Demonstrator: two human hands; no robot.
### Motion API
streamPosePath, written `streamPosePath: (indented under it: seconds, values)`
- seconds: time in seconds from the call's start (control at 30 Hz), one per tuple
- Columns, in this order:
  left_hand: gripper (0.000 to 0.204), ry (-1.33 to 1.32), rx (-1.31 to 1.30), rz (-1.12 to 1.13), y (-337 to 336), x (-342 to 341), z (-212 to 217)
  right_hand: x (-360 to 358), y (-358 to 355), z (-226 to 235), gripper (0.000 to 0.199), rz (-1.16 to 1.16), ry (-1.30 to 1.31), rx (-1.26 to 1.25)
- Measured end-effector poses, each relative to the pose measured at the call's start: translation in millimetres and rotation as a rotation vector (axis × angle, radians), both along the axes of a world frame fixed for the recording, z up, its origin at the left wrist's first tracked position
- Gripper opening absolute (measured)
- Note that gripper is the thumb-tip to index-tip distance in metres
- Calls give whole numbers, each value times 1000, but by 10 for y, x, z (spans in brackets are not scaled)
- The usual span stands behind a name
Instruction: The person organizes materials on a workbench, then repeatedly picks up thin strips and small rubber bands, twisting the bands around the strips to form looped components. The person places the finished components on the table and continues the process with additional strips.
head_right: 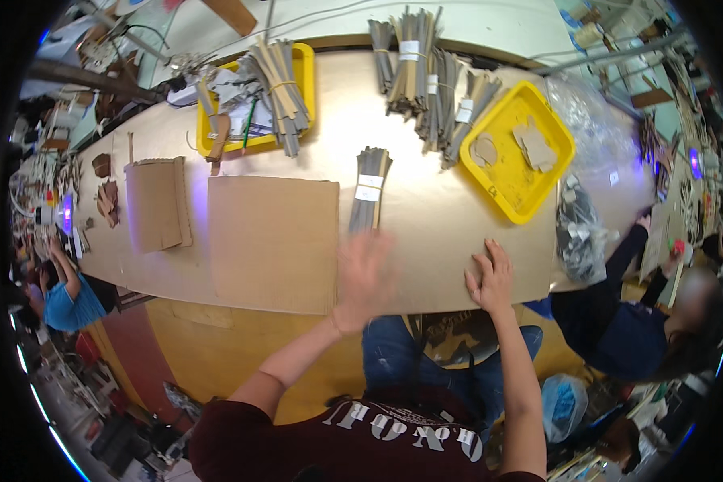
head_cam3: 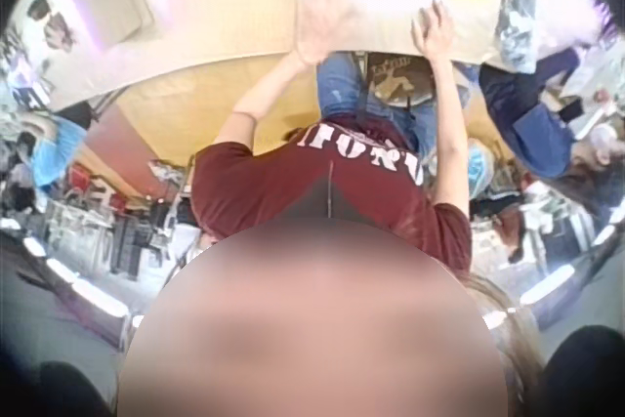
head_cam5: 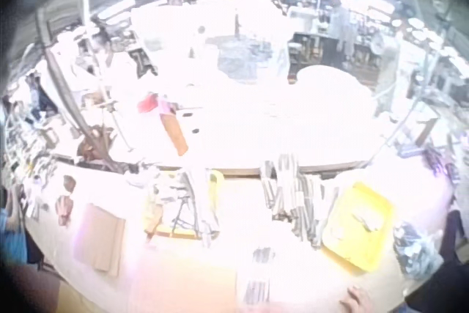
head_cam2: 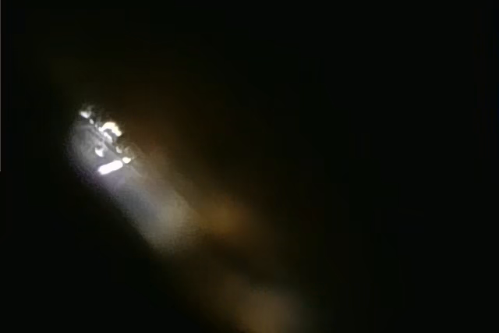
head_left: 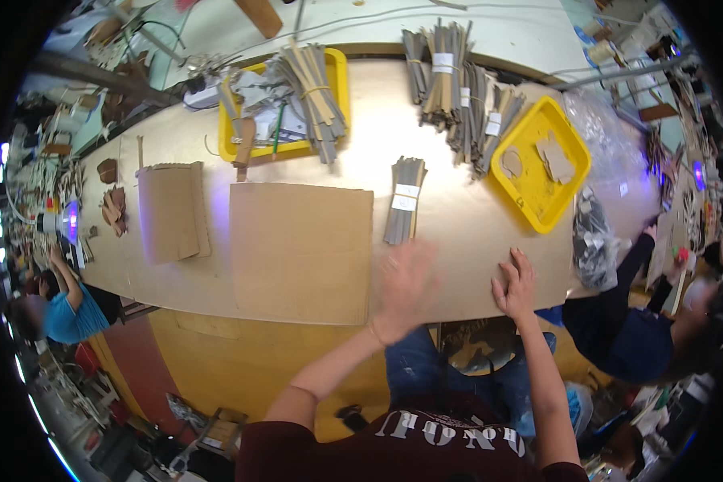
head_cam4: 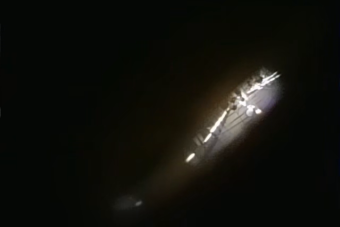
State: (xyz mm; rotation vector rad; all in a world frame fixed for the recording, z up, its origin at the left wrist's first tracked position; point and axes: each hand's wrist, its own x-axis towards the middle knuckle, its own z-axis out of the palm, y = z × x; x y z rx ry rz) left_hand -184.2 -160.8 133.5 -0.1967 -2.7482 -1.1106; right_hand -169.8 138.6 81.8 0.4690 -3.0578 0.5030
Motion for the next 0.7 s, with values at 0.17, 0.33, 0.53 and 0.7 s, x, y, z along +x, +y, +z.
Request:
streamPosePath:
  seconds: [0.17,0.33,0.53,0.7]
  values:
    - [26,-653,620,-819,554,1471,-468,621,42,8,32,-395,125,67]
    - [82,-1565,456,-363,965,1735,-2010,1918,890,-366,34,-809,-67,156]
    - [87,-1404,630,-121,1465,1655,-3089,2475,2170,-2026,75,-1208,-515,-346]
    - [87,-1331,830,176,1775,2004,-3272,2315,2260,-2548,89,-1018,-660,-619]
